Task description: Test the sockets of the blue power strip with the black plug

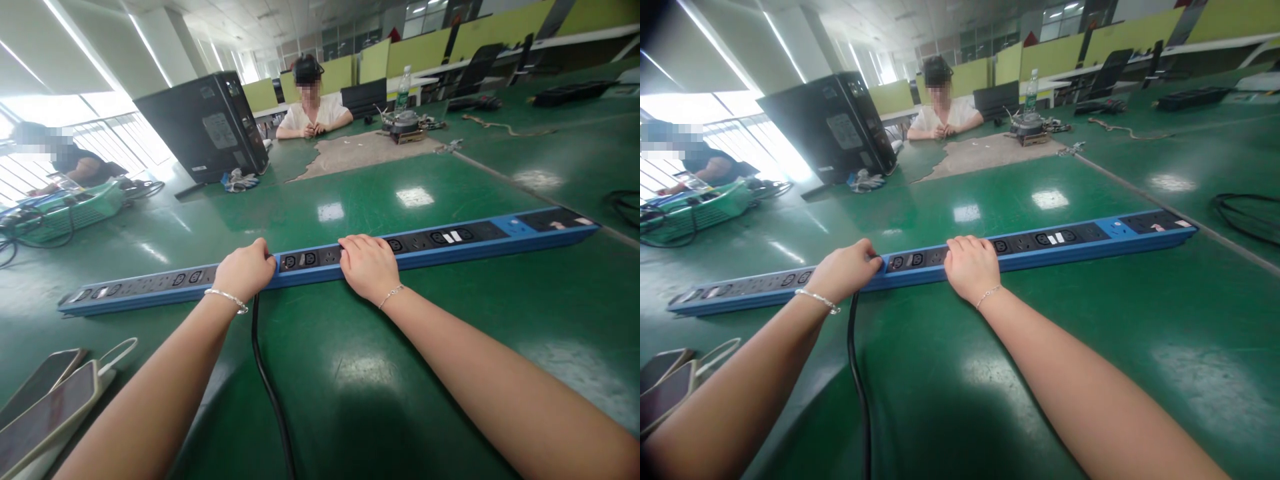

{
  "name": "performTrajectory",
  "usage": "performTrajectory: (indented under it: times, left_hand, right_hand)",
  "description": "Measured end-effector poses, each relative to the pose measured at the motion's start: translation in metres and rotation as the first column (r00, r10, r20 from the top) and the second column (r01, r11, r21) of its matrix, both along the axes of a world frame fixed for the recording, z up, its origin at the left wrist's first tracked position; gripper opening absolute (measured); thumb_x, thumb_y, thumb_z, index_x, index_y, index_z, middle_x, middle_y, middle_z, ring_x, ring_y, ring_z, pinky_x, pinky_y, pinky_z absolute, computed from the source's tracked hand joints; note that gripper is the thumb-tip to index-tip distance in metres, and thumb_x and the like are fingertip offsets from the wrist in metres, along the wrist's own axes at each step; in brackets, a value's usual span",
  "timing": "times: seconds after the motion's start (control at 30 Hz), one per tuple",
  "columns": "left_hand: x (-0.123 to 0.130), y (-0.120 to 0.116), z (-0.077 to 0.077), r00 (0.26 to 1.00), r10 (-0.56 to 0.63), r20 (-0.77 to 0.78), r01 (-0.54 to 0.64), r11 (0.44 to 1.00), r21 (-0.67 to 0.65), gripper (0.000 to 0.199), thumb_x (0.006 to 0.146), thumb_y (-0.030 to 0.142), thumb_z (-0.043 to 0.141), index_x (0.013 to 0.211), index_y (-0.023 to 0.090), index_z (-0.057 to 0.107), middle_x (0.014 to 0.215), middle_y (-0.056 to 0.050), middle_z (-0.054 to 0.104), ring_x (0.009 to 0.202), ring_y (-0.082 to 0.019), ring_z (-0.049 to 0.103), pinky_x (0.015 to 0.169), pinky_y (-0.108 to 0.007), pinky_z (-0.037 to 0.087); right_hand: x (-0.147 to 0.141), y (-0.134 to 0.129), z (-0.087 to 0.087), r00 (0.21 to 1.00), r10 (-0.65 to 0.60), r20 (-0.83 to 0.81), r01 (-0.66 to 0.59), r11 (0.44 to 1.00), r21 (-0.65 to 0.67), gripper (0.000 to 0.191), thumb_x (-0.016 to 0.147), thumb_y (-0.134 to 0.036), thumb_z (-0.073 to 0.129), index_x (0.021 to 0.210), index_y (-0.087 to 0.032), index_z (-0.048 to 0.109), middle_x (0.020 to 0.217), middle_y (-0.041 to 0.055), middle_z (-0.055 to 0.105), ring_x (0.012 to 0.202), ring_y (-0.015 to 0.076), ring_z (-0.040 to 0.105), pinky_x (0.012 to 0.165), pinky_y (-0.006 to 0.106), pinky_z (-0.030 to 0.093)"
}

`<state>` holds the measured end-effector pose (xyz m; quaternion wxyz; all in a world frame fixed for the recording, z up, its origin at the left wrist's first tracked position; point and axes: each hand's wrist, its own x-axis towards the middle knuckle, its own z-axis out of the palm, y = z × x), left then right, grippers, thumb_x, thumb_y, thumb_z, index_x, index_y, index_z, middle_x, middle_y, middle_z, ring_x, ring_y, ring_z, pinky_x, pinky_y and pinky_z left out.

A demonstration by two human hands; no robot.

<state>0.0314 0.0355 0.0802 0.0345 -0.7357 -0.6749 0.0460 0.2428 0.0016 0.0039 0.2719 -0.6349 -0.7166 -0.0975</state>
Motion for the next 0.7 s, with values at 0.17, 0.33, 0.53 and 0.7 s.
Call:
performTrajectory:
  times: [0.17, 0.33, 0.53, 0.7]
  left_hand:
    - [0.002, -0.011, -0.007, 0.999, 0.039, 0.029, -0.040, 0.998, 0.057, 0.035, 0.087, 0.041, 0.032, 0.104, 0.019, 0.054, 0.082, -0.013, 0.068, 0.080, -0.030, 0.066, 0.067, -0.039, 0.048]
    - [-0.004, -0.001, -0.006, 0.998, -0.016, 0.056, 0.016, 1.000, 0.007, 0.029, 0.083, 0.040, 0.039, 0.097, 0.021, 0.055, 0.085, -0.013, 0.068, 0.083, -0.031, 0.065, 0.068, -0.038, 0.048]
    - [0.001, -0.009, -0.006, 0.999, 0.008, 0.039, -0.010, 0.999, 0.047, 0.033, 0.086, 0.039, 0.033, 0.102, 0.019, 0.053, 0.083, -0.015, 0.068, 0.081, -0.033, 0.065, 0.068, -0.042, 0.047]
    - [0.000, -0.011, -0.007, 0.998, 0.000, 0.061, -0.003, 0.999, 0.043, 0.032, 0.086, 0.040, 0.034, 0.102, 0.020, 0.053, 0.084, -0.015, 0.068, 0.082, -0.032, 0.065, 0.069, -0.040, 0.047]
  right_hand:
    - [0.001, 0.000, 0.000, 1.000, 0.005, 0.002, -0.005, 1.000, 0.005, 0.039, 0.090, -0.025, 0.031, 0.113, -0.015, 0.061, 0.115, 0.0079, 0.064, 0.106, 0.0203, 0.052, 0.092, 0.035, 0.028]
    - [0.001, 0.000, -0.001, 1.000, -0.002, 0.011, 0.002, 1.000, 0.007, 0.039, 0.090, -0.026, 0.031, 0.113, -0.016, 0.062, 0.115, 0.0075, 0.064, 0.106, 0.0201, 0.052, 0.091, 0.035, 0.028]
    - [0.000, 0.000, -0.001, 1.000, 0.002, 0.008, -0.002, 1.000, 0.017, 0.039, 0.090, -0.025, 0.032, 0.113, -0.015, 0.062, 0.114, 0.0071, 0.065, 0.105, 0.0202, 0.052, 0.091, 0.035, 0.028]
    - [0.000, 0.001, 0.000, 1.000, 0.002, 0.002, -0.002, 1.000, 0.006, 0.038, 0.090, -0.025, 0.032, 0.113, -0.016, 0.061, 0.115, 0.0075, 0.064, 0.106, 0.0203, 0.052, 0.092, 0.035, 0.028]
